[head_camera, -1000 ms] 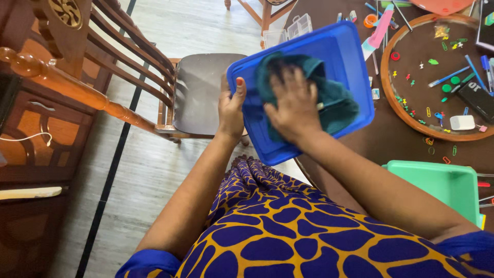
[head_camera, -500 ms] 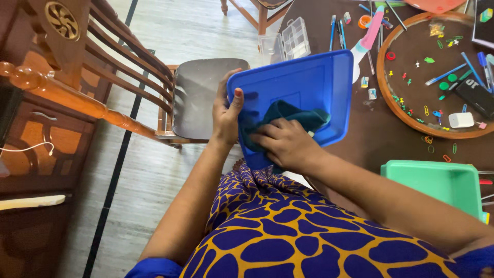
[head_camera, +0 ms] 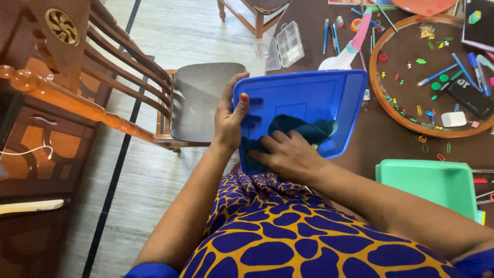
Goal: The person sprays a green plastic tray with a pink spray bottle and wipes it with a teal cloth. They then repeat the process with a blue plastic tray. Finally, they place a green pencil and a black pen into the green tray.
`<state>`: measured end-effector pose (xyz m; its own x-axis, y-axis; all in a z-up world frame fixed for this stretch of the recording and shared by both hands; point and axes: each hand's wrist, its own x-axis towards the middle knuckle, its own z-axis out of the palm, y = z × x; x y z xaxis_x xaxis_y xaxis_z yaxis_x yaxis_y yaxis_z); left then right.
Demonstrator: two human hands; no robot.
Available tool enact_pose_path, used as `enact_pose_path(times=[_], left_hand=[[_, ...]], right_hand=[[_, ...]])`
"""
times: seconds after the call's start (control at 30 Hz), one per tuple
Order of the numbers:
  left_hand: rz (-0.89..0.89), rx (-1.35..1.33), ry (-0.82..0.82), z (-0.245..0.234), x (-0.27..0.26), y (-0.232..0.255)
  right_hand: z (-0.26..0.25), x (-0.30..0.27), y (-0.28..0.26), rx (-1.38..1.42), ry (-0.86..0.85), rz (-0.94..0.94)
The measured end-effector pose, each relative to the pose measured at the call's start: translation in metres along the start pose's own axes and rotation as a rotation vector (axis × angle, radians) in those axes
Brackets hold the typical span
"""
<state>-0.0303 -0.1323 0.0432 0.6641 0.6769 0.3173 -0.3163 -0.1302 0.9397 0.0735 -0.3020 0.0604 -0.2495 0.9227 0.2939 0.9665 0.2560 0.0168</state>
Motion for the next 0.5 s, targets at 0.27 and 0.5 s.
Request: enact_pose_path(times=[0.27, 0.5], left_hand=[[-0.064, 0.112, 0.169, 0.024, -0.006, 0.007], [-0.091, 0.214, 0.109, 0.044, -0.002, 0.011]], right_hand=[[-0.014, 0.007, -0.001, -0.041, 0.161, 0.26], [-0.034, 0.013, 0.014, -0.01, 0.112, 0.472]])
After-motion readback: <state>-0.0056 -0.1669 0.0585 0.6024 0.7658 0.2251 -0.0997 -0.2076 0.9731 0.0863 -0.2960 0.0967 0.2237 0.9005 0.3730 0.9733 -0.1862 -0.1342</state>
